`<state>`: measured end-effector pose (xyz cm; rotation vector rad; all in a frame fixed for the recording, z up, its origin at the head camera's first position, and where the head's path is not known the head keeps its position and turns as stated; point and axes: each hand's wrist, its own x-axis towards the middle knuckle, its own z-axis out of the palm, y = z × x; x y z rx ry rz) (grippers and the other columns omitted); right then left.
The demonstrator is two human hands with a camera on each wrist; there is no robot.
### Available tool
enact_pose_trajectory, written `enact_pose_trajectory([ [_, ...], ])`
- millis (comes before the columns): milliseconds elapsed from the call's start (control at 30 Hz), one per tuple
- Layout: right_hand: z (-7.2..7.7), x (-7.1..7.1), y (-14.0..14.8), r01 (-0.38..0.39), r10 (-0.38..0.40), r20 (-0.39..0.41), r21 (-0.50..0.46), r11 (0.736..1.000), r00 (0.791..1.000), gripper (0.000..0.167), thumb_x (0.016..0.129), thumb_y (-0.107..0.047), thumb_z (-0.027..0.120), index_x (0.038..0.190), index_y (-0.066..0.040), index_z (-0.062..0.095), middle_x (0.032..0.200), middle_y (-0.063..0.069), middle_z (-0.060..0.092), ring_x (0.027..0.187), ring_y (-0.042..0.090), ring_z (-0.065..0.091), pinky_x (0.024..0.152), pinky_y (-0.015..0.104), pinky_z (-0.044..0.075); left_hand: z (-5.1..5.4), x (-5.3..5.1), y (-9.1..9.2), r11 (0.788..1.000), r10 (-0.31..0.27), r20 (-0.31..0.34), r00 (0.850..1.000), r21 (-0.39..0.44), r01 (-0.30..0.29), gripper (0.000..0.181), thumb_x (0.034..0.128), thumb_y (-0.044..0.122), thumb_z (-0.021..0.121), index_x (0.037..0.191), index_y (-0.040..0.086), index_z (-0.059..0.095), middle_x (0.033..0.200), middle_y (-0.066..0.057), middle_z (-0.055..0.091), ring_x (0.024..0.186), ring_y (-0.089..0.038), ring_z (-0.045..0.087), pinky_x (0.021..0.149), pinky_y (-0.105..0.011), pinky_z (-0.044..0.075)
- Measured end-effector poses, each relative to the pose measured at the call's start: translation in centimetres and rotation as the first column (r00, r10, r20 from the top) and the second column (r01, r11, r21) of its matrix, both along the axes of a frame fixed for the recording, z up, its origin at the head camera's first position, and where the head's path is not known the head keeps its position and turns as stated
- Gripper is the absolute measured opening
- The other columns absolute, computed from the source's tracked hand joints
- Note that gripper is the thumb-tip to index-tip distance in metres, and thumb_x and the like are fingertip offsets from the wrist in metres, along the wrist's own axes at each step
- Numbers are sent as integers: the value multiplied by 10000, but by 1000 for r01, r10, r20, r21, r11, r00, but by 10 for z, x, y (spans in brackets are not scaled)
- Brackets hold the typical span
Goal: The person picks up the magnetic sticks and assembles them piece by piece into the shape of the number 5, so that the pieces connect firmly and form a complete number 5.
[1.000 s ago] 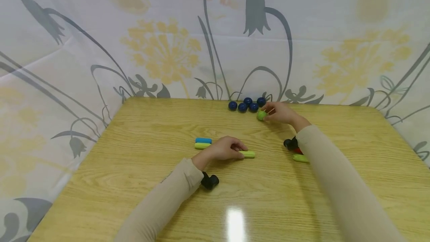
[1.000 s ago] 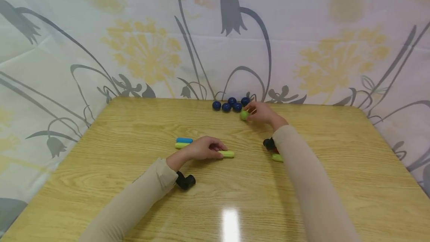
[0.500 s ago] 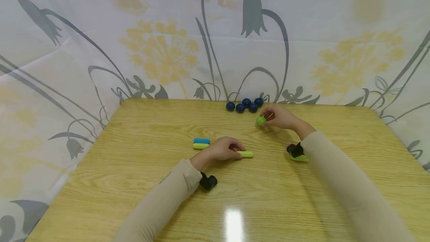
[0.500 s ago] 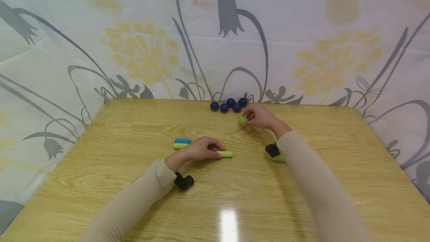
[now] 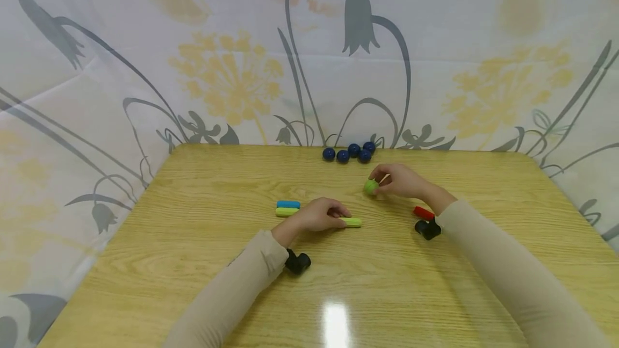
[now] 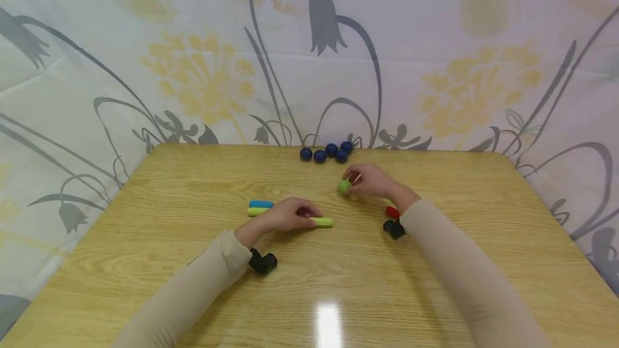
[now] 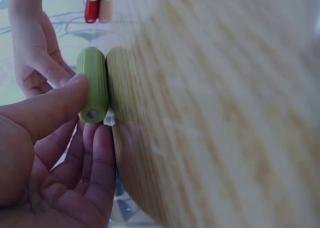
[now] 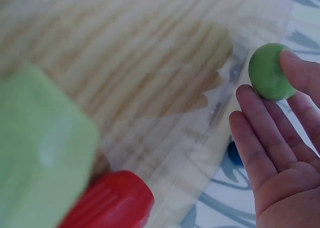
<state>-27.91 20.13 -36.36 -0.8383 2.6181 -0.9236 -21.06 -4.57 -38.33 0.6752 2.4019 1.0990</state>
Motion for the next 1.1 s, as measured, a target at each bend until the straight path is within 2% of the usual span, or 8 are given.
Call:
enact_pose_trajectory([
  [233,-4,13,-3,-9,10,21,-18,1000,1000,291,842,-87,695,1095,8,588,997,114,613,932,292,631,796,378,511,2,2,-1,1000,-11,1,1000,1,11,211,905,126,629,1105,73,668,1053,-20,630,954,-140,568,817,-246,452],
  [567,-8,28,-1,-49,50,35,-46,998,998,290,850,-89,688,1101,13,584,995,114,617,921,292,637,773,361,519,0,2,-1,1000,-11,-11,1000,10,11,215,914,120,615,1115,60,661,1077,-34,630,971,-155,571,825,-249,453],
  [800,-6,42,2,-28,31,63,-48,998,998,284,861,-102,675,1118,-16,590,1021,91,610,938,269,630,794,354,511,0,1,0,1000,1,-17,1000,2,-1,220,927,122,596,1131,67,655,1088,-29,629,976,-155,572,826,-253,454],
  [1100,-10,54,5,-45,51,66,-84,995,997,291,848,-119,697,1101,-19,594,1007,81,616,907,241,641,763,317,519,3,3,-1,1000,13,-11,1000,19,-13,229,935,120,581,1142,51,650,1072,-47,633,961,-164,579,791,-248,459],
])
